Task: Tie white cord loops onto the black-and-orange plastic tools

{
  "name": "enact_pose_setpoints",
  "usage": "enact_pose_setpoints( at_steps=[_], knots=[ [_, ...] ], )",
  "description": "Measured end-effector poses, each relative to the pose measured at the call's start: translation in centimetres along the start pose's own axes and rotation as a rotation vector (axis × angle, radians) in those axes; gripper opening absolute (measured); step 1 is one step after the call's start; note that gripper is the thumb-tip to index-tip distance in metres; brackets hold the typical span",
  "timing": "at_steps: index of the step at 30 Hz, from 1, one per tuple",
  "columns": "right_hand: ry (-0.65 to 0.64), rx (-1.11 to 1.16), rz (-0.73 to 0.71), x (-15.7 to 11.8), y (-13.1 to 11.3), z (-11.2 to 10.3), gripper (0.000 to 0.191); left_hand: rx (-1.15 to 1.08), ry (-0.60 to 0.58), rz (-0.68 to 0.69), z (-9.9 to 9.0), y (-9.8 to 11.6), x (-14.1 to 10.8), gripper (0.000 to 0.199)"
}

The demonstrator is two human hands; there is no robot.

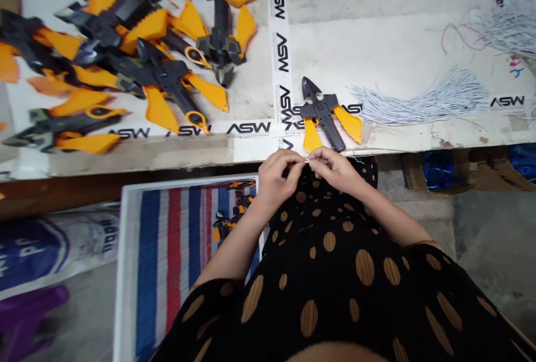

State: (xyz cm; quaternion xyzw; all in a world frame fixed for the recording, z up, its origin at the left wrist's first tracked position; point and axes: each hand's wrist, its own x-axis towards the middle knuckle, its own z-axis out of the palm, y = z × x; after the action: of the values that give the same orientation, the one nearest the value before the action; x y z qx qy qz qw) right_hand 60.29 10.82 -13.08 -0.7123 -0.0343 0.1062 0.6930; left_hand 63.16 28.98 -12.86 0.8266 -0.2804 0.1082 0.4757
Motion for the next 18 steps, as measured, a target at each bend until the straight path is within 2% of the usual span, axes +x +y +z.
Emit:
enact_pose_setpoints(
  at_steps=[5, 7, 9, 11, 16, 18],
  knots=[
    [0.147, -0.205, -0.026, -0.1, 0.0, 0.5, 0.022, -0.428, -0.100, -0.427, 0.0, 0.0, -0.1, 0.017],
    [0.169, -0.232, -0.014, -0.1, 0.1, 0.5, 0.023, -0.497, -0.121, -0.509, 0.1, -0.2, -0.3, 0.021],
    [0.174, -0.214, -0.008, -0.2, 0.1, 0.5, 0.022, -0.493, -0.133, -0.515, 0.1, -0.5, -0.5, 0.020],
    [0.168, -0.198, 0.001, -0.2, 0.0, 0.4, 0.021, -0.405, -0.134, -0.425, 0.0, -0.7, -0.5, 0.016],
    [0.147, -0.203, -0.010, -0.2, -0.2, 0.2, 0.019, 0.151, -0.232, 0.065, -0.4, -1.2, 0.2, 0.012],
    [0.148, -0.234, -0.023, -0.2, -0.2, 0.2, 0.017, 0.294, -0.266, 0.181, -0.7, -1.3, 0.6, 0.013]
  ],
)
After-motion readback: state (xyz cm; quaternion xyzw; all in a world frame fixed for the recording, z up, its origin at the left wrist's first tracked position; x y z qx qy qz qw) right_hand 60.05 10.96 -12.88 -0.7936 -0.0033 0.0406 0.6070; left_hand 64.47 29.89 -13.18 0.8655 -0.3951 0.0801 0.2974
